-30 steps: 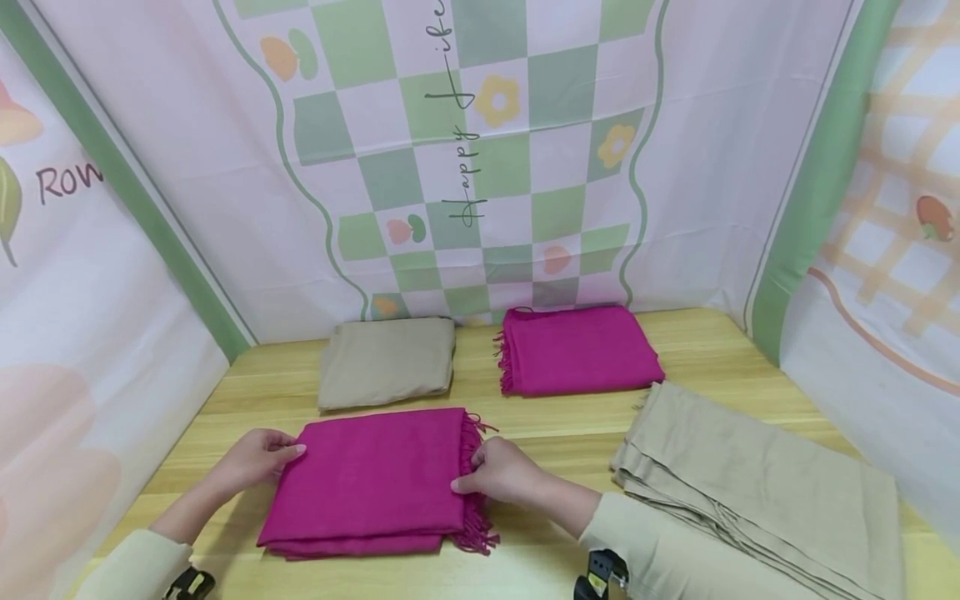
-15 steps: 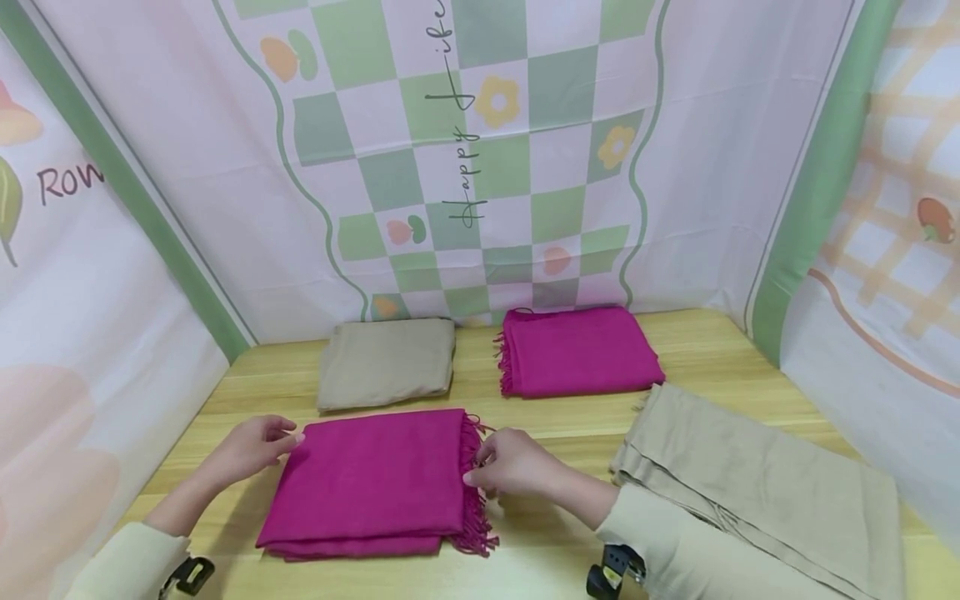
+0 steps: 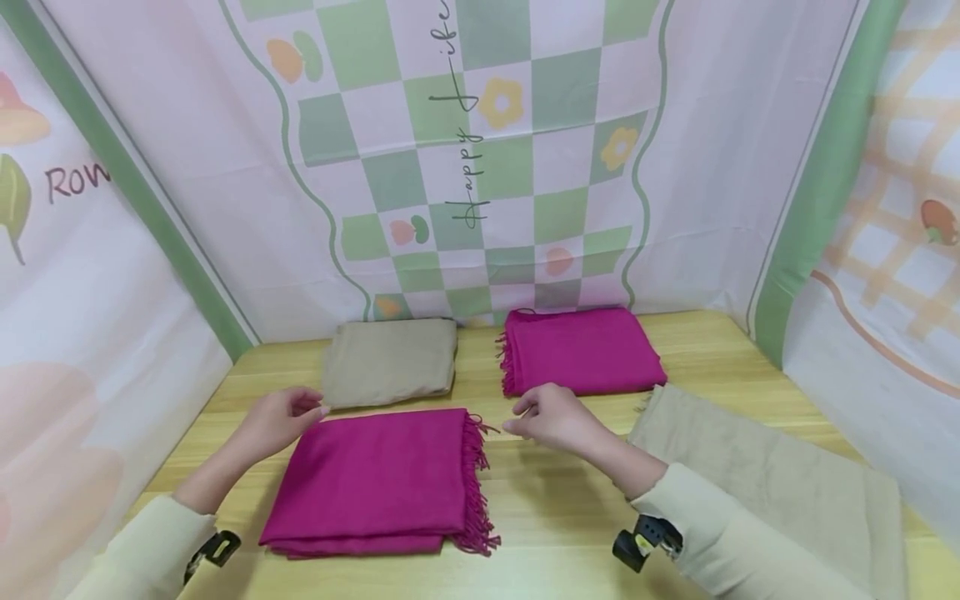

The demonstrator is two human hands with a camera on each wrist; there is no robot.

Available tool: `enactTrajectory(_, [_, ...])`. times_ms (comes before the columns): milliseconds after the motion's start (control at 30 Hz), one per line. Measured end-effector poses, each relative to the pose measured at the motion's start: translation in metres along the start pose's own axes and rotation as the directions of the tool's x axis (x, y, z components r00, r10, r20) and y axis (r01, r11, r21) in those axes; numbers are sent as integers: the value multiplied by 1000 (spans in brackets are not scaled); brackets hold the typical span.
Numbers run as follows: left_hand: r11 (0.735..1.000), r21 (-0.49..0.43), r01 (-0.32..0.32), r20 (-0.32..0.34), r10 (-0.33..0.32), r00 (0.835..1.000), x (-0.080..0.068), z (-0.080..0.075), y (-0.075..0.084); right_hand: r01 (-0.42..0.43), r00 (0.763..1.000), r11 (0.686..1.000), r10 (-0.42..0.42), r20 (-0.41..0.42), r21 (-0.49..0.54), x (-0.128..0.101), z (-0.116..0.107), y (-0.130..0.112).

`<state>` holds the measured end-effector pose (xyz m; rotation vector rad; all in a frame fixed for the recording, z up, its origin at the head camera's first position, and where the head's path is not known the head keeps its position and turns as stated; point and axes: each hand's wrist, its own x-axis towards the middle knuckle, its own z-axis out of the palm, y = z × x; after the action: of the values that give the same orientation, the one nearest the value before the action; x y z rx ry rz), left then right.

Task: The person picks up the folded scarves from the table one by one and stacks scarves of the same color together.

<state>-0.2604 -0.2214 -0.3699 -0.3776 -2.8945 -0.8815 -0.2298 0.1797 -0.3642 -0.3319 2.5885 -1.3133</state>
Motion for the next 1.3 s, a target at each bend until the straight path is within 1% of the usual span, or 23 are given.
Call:
enactTrajectory(167, [999,-27,-29,-20,28,999,15,13,20,-10,998,998,6,-59,-65,0,-21,7])
enactTrajectory(267, [996,-68,-55,-16,54,998,23,21,33,-22,994,994,11,-110,-106,2,-34,12])
enactTrajectory(467, [984,-126,-124,-3,125,992,41,40,64,-31,978,978,-12,-209,-205,4,-66,24])
enactTrajectory(600, [976,-160,-151,28,157,987,54,54,82,-45,966,966,-22,-256,-255,9,-85,34])
enactTrajectory(800, [962,-205,-178,86,199,976,72,75,105,-90,956,944,-8,-294,-318,17,-111,52])
enactTrajectory(933, [961,-229,-157,112,186,976,84,89,119,-118,951,938,12,-309,-326,21,-126,60])
enactTrajectory(1033, [961,-242,-136,120,169,978,94,100,128,-150,947,941,48,-318,-304,24,-134,62])
enactTrajectory(1167, [957,-275,-94,132,134,982,106,118,139,-191,939,946,98,-329,-263,29,-142,67])
enactTrajectory(1300, [952,-303,-47,150,96,984,120,136,149,-229,925,945,136,-355,-236,34,-149,77])
